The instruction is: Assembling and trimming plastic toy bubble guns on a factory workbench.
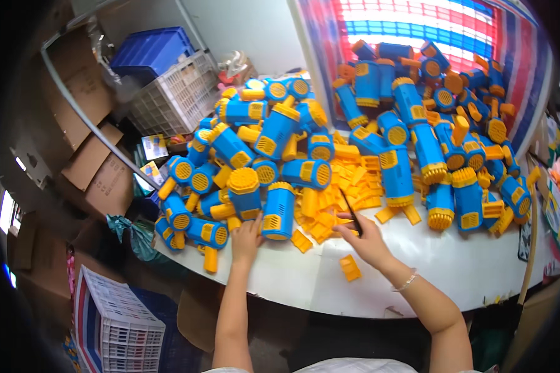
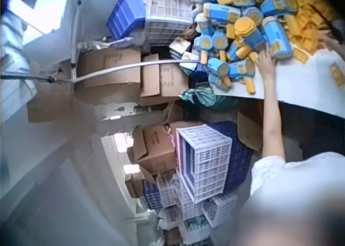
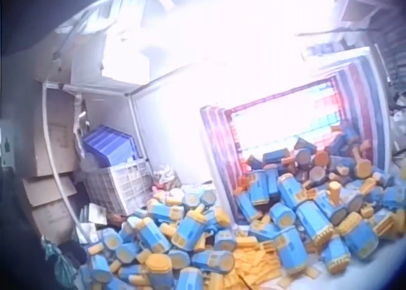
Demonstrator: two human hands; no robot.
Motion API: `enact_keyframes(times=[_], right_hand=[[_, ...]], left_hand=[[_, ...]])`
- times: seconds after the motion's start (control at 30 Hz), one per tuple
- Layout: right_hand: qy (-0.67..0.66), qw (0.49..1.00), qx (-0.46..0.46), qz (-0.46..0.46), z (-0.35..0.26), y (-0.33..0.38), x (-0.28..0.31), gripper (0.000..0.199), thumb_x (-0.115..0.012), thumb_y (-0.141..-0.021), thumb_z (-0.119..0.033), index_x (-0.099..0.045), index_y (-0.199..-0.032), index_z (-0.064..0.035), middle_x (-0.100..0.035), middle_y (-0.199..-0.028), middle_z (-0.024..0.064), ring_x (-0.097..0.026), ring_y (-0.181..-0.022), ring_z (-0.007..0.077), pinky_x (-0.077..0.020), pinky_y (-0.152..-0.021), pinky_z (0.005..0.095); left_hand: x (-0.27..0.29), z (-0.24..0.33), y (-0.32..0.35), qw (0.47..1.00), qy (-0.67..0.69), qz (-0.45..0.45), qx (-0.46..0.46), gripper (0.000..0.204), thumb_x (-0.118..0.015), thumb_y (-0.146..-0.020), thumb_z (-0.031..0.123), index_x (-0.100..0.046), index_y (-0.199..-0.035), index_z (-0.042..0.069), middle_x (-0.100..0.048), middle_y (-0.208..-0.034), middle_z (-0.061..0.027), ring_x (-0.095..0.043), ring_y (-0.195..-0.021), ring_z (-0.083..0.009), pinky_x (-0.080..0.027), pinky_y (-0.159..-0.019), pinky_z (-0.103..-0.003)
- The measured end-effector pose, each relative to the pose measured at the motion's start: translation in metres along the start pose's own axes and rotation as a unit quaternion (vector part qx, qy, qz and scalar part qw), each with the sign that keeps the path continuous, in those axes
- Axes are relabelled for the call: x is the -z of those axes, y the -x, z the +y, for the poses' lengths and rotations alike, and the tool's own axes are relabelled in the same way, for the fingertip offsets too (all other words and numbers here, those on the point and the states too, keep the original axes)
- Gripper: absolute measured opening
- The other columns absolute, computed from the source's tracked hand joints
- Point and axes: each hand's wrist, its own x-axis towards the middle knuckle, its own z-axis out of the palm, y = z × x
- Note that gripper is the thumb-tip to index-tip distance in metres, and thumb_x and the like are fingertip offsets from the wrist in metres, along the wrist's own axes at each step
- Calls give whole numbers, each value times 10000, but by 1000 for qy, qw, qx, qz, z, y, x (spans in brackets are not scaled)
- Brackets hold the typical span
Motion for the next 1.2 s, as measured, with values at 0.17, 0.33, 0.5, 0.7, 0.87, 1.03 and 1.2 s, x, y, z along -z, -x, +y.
enact_keyframes(times=[0.17,0.33,0.5,0.7,0.87,1.03,1.2], right_hand=[[45,993,-57,89,8,62,101,234,-549,-838,-103,-548,-1041,14,-639,-913,82,-573,-848,96,-445,-658,193],[79,965,-95,233,39,107,179,246,-540,-817,-60,-523,-1055,1,-620,-882,50,-484,-616,11,-372,-489,150],[62,962,-114,239,72,129,174,248,-539,-792,-39,-476,-1031,-18,-570,-836,18,-427,-581,30,-364,-534,170],[39,958,-178,221,91,135,161,215,-482,-822,-27,-467,-1036,-9,-557,-830,14,-431,-608,39,-367,-566,182],[78,969,-94,214,114,123,150,174,-457,-848,-13,-522,-1007,16,-560,-812,53,-512,-718,95,-410,-657,224],[74,974,-72,201,120,101,154,217,-462,-862,-35,-553,-1054,7,-520,-735,27,-466,-632,57,-393,-585,192],[-63,978,-78,183,127,91,140,287,-509,-822,-9,-559,-1104,-23,-530,-733,78,-491,-603,119,-410,-571,222]], left_hand=[[-5,38,-31,999,25,-22,27,597,-622,-692,50,-433,-1255,110,-538,-1026,-124,-514,-959,-291,-392,-819,-378],[18,107,-70,981,31,80,175,306,-491,-787,28,-530,-1088,-14,-561,-1030,-161,-544,-941,-304,-439,-792,-370],[-45,228,-110,989,139,-11,-45,379,-654,-716,163,-551,-1046,7,-553,-1000,-145,-519,-956,-296,-421,-806,-365],[-83,261,-116,993,89,-37,-70,394,-684,-693,188,-565,-1034,29,-498,-1088,-125,-416,-1096,-300,-295,-947,-432],[-107,257,-121,989,69,-56,-121,242,-658,-706,146,-596,-905,24,-522,-1021,-114,-409,-1111,-289,-214,-1007,-463],[-91,297,-73,933,341,-91,-71,152,-604,-734,58,-590,-884,36,-558,-892,-119,-542,-934,-274,-404,-852,-385],[-85,323,-38,533,719,-396,206,151,-446,-857,137,-527,-907,20,-532,-730,-68,-499,-596,-125,-397,-528,-253]])
